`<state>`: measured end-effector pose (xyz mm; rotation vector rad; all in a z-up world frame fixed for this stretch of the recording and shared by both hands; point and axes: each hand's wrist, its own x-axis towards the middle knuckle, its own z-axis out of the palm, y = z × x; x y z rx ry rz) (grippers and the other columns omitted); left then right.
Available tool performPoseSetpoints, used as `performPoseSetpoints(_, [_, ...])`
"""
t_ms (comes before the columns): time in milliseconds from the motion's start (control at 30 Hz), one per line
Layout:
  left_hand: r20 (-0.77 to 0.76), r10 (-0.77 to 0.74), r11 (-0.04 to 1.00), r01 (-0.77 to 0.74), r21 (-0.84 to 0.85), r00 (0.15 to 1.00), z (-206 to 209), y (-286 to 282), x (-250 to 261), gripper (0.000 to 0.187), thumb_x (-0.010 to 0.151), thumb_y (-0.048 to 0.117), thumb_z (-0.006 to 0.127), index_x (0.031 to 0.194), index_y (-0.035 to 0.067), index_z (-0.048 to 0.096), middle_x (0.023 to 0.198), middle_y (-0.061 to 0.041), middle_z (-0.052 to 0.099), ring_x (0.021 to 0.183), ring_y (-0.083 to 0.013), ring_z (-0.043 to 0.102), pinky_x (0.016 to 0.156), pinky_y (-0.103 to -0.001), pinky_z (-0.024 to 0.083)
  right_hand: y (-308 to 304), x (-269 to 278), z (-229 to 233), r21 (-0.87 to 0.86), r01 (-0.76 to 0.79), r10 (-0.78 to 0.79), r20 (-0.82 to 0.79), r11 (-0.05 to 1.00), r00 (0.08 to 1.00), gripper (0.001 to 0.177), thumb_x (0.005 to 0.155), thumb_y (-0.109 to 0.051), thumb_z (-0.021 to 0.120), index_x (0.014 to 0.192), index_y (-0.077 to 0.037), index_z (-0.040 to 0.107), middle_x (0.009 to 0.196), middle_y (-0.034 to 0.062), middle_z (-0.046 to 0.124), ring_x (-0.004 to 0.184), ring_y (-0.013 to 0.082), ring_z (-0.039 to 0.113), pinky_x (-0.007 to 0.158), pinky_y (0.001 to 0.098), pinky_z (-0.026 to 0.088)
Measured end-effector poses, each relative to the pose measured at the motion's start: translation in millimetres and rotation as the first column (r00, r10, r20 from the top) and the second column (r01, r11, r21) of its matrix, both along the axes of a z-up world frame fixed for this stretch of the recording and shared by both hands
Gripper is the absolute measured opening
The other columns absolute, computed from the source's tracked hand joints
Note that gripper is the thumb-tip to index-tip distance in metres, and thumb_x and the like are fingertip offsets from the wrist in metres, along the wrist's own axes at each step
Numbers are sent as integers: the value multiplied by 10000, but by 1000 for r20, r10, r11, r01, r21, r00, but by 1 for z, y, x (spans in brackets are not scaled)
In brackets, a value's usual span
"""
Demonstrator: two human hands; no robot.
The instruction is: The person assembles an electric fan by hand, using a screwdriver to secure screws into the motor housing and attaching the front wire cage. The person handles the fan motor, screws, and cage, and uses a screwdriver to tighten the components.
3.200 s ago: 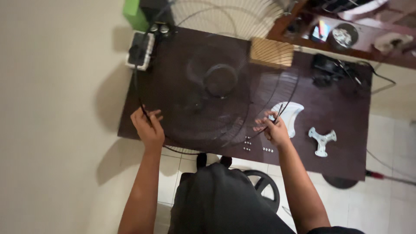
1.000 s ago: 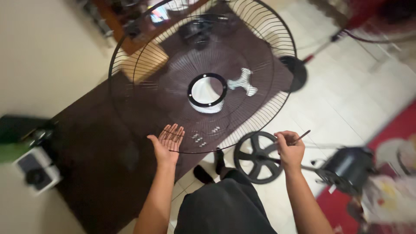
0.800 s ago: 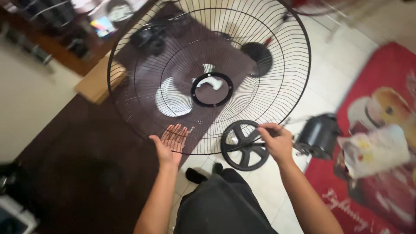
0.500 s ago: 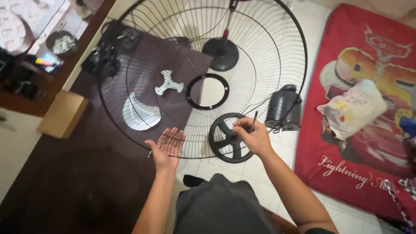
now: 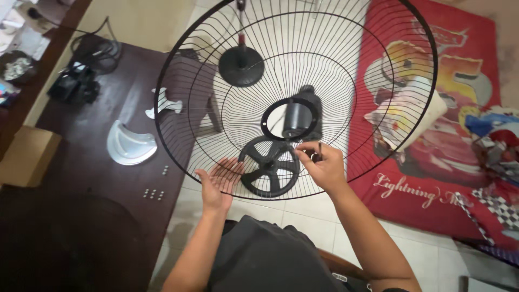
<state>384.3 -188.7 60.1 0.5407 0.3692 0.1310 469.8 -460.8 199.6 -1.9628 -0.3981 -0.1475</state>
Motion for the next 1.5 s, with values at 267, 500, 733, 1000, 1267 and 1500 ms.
performPoseSetpoints(267, [52,-66,995,62,72,996,6,-62,-20,928,904,751,345,1289,-78,505,1298,-300,625,1237,-443,615,1108,-568,476,-49,-23,1,-77,101,-88,151,992,985,136,816,-78,853,924,-52,775,723,-3,539,565,85,451,523,259,386])
performPoseSetpoints(500, [46,-112,990,107,90,993,7,-82,-25,926,918,741,341,1304,-86,499,1293,-305,616,1244,-445,606,1109,-570,479,-73,-35,-3,-95,153,-134,177,984,975,155,806,-80,849,949,-68,790,703,24,503,575,114,467,543,285,391])
performPoseSetpoints(733, [68,-175,980,166,114,982,-5,-78,-14,933,908,750,354,1301,-83,506,1299,-298,623,1246,-440,606,1110,-569,472,-73,-34,-5,-135,222,-200,160,966,967,143,826,-106,842,955,-75,791,758,27,597,604,131,551,553,300,440])
performPoseSetpoints(1000, [161,-229,972,218,85,960,-24,-45,9,946,933,742,365,1316,-108,523,1278,-304,635,1232,-453,607,1103,-573,467,-42,-26,13,-337,352,-354,60,873,933,355,789,-224,877,1061,-36,748,612,96,588,519,207,554,529,349,452])
performPoseSetpoints(1267, [217,-347,931,306,201,913,-16,-7,33,880,982,671,401,1380,-111,468,1393,-271,571,1312,-414,572,1159,-541,435,-25,5,7,-394,229,-338,-235,890,911,262,823,-322,826,907,-77,786,657,57,751,538,119,701,523,290,508])
performPoseSetpoints(1500, [271,-503,768,280,576,821,32,57,83,707,1036,516,512,1454,-49,437,1399,-210,592,1301,-334,594,1096,-468,465,-22,11,-16,-367,305,-388,-177,879,905,223,823,-297,819,882,-84,790,682,32,757,561,96,703,535,279,515])
